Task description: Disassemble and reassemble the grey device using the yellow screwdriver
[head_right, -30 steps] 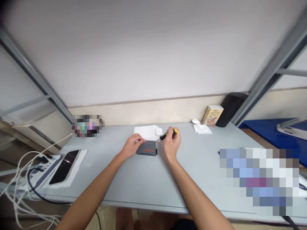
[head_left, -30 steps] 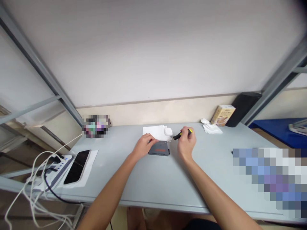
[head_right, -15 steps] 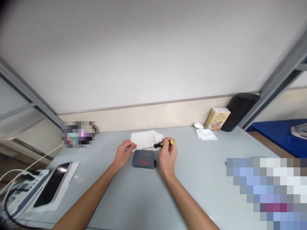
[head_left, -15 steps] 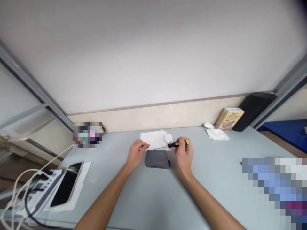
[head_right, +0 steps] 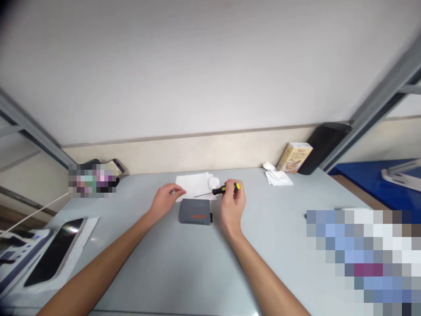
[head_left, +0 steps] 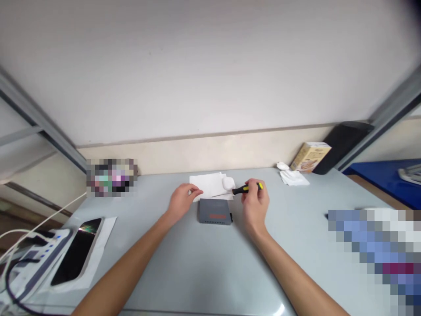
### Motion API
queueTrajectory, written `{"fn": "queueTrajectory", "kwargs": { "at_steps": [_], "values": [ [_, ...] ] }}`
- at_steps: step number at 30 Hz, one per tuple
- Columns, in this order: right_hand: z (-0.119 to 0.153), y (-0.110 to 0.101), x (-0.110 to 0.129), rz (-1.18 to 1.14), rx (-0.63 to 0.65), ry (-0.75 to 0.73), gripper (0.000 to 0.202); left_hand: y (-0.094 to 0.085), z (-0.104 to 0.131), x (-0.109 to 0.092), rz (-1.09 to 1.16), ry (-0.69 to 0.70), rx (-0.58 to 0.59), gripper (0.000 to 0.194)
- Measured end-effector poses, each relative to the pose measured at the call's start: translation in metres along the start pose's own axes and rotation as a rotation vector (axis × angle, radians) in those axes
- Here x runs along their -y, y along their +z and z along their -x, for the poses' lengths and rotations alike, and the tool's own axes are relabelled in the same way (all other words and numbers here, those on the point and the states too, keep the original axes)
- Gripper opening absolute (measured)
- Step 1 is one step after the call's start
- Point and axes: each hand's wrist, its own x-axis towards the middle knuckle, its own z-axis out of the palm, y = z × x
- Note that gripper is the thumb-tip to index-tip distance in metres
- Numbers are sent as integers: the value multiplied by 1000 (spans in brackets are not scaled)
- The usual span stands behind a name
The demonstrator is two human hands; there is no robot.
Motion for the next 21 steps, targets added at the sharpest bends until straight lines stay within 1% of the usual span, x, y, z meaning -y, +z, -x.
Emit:
{"fn": "queueTrajectory", "kwargs": {
  "at_steps": [3,5,8,11,14,18,21],
  "values": [
    [5,2,4,-18,34,24,30,-3,-6,1,-135,60,-7,19],
    [9,2,6,-36,59,24,29,-4,-9,2,-177,70,-29,17],
    [12,2,11,-53,71,35,29,-4,-8,8,-179,68,-52,16],
    [11,1,16,-63,55,37,29,-4,-3,13,-179,79,-27,16],
    [9,0,19,-74,43,-1,29,-4,-1,14,-198,87,2,16],
    [7,0,15,-47,46,-65,30,-4,-1,13,-161,107,-5,23],
    [6,0,8,-20,54,-87,33,-4,-2,12,-137,69,-38,30]
  ]
}}
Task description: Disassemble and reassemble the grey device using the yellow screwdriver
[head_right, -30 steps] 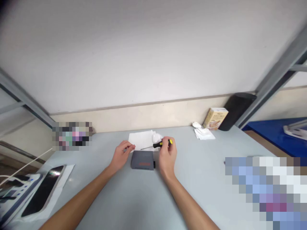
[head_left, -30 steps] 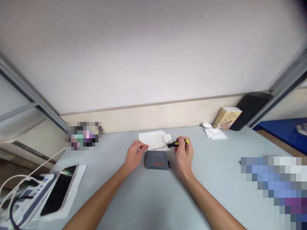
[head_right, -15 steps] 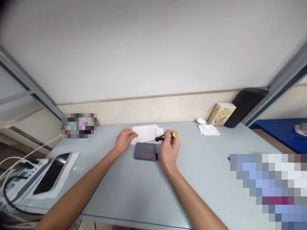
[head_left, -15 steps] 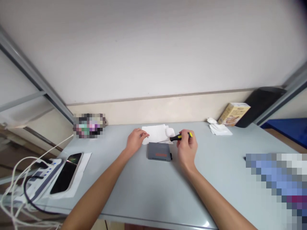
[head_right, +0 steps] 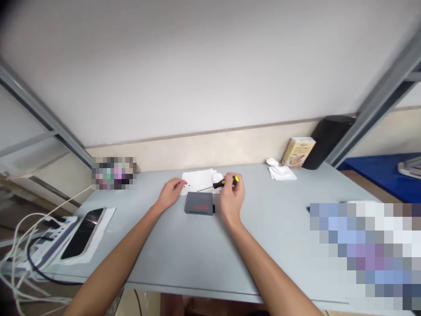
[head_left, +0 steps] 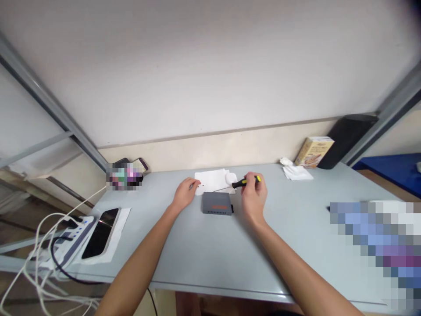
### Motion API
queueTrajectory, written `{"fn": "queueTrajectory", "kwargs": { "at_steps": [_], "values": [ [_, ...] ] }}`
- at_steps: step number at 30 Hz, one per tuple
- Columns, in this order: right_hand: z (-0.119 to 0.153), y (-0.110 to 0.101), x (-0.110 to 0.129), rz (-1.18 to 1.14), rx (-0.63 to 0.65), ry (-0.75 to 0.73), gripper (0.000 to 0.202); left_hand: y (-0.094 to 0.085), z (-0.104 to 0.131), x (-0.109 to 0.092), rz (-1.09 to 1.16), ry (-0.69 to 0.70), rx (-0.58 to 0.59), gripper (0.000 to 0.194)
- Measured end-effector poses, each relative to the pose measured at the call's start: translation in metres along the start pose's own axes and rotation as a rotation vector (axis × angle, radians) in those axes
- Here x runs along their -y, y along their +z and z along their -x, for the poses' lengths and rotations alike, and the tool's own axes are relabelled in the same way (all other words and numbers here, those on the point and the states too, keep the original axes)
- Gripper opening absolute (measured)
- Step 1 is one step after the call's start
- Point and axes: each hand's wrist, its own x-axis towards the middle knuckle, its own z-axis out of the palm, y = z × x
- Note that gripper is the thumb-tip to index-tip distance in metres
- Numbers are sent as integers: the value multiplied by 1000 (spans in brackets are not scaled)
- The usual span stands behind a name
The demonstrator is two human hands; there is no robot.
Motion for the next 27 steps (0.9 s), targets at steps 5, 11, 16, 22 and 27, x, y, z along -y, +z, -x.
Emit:
{"fn": "queueTrajectory", "kwargs": {
  "at_steps": [5,11,16,22,27],
  "values": [
    [-4,-1,-5,10,-9,-40,35,0,3,0,-48,42,-8,28],
    [-8,-5,1,2,-36,-115,36,-4,9,-13,-86,257,-59,27],
    [-30,-8,11,50,114,-136,34,-15,19,-40,-46,368,125,24],
    [-60,-25,3,170,260,-8,40,-20,32,-61,-52,398,415,48],
    [-57,-30,-7,116,206,198,38,-17,33,-64,103,323,458,38]
  ]
}}
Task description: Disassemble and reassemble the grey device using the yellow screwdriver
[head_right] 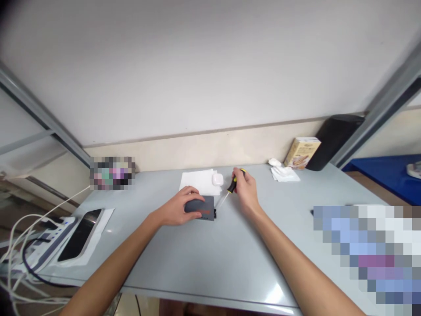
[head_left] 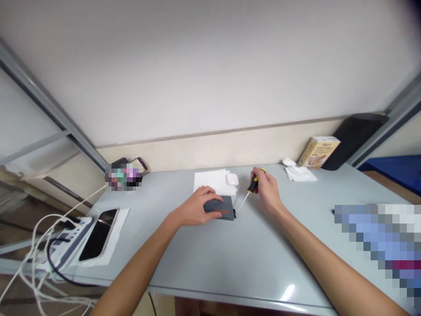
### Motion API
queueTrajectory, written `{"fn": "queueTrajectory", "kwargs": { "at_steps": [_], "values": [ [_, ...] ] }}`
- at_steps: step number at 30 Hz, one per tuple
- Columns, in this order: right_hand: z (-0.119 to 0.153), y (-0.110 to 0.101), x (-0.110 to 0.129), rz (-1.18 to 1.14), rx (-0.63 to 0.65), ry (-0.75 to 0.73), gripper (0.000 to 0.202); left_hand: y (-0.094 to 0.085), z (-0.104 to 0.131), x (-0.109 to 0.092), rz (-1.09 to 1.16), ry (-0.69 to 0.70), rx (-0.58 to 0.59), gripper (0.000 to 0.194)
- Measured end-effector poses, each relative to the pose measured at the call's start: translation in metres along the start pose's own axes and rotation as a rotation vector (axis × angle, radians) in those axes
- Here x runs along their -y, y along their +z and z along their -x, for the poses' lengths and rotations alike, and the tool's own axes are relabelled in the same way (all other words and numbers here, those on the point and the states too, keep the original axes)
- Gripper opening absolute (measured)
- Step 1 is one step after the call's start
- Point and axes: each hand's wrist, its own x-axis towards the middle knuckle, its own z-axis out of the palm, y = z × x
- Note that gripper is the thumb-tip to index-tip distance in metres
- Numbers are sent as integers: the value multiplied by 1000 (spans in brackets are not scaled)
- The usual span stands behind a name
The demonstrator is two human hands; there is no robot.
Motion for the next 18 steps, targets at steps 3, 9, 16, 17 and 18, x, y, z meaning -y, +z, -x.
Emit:
{"fn": "queueTrajectory", "kwargs": {
  "at_steps": [3,9,16,17,18],
  "values": [
    [5,6,-1,-52,-15,9,39,3,-3,1,130,9,34,28],
    [7,9,-10,-69,-67,-12,39,8,-5,6,162,-89,-78,40],
    [-6,-7,1,9,-126,-174,35,-3,-6,10,322,-126,21,41],
    [-6,-8,3,23,-125,-192,35,-5,-6,11,370,-120,43,41],
    [-6,-9,5,38,-117,-208,35,-6,-6,13,418,-115,63,39]
  ]
}}
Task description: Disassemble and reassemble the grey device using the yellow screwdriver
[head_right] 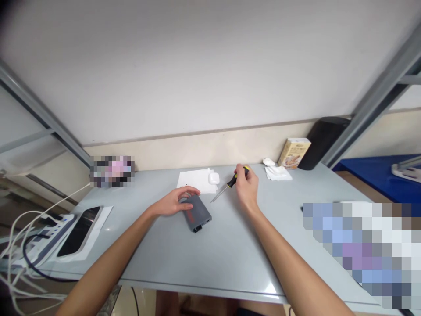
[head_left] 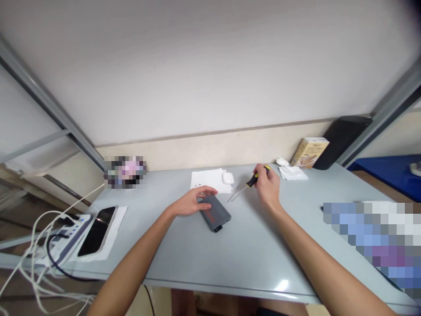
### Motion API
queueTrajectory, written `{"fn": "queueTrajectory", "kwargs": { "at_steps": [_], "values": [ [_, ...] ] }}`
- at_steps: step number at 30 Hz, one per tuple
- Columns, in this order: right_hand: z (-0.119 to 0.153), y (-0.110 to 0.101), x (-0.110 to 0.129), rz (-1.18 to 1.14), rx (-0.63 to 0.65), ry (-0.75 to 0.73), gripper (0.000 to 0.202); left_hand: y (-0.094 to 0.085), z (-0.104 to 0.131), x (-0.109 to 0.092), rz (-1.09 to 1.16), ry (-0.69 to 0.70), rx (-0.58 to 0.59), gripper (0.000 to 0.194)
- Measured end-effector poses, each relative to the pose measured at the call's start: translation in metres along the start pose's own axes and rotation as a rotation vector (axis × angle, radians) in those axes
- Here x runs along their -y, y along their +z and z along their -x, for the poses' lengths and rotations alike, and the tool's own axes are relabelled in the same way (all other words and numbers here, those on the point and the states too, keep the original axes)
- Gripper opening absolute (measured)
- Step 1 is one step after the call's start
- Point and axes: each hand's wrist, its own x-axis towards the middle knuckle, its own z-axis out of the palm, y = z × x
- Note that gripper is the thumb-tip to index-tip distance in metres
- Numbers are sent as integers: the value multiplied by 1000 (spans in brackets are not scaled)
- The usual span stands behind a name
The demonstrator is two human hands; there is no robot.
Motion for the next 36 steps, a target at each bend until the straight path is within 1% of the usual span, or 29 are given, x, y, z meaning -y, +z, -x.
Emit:
{"fn": "queueTrajectory", "kwargs": {
  "at_steps": [2,4,8,11,16,20,23,27,29,31,36],
  "values": [
    [3,0,3,32,39,-41,36,-2,0,3,80,2,25,36],
    [9,1,5,74,102,-91,38,-2,-1,7,138,-3,25,34],
    [18,4,6,130,198,-129,40,-3,-3,12,178,-16,28,32],
    [22,6,7,113,216,-110,41,-4,-4,12,175,-13,49,31],
    [25,9,10,83,247,-89,43,-4,-4,9,154,-45,39,31],
    [24,10,4,100,275,-102,42,-3,-4,8,152,-44,23,30],
    [23,10,0,97,273,-121,41,-3,-3,7,165,-25,14,28],
    [21,8,5,76,254,-110,41,-3,-2,7,174,-18,33,28],
    [20,7,9,58,273,-78,41,-4,-3,8,172,-20,48,29],
    [21,7,12,41,314,-39,42,-5,-4,10,172,-19,55,29],
    [27,9,13,16,480,-3,42,-5,-5,12,196,-24,65,29]
  ]
}}
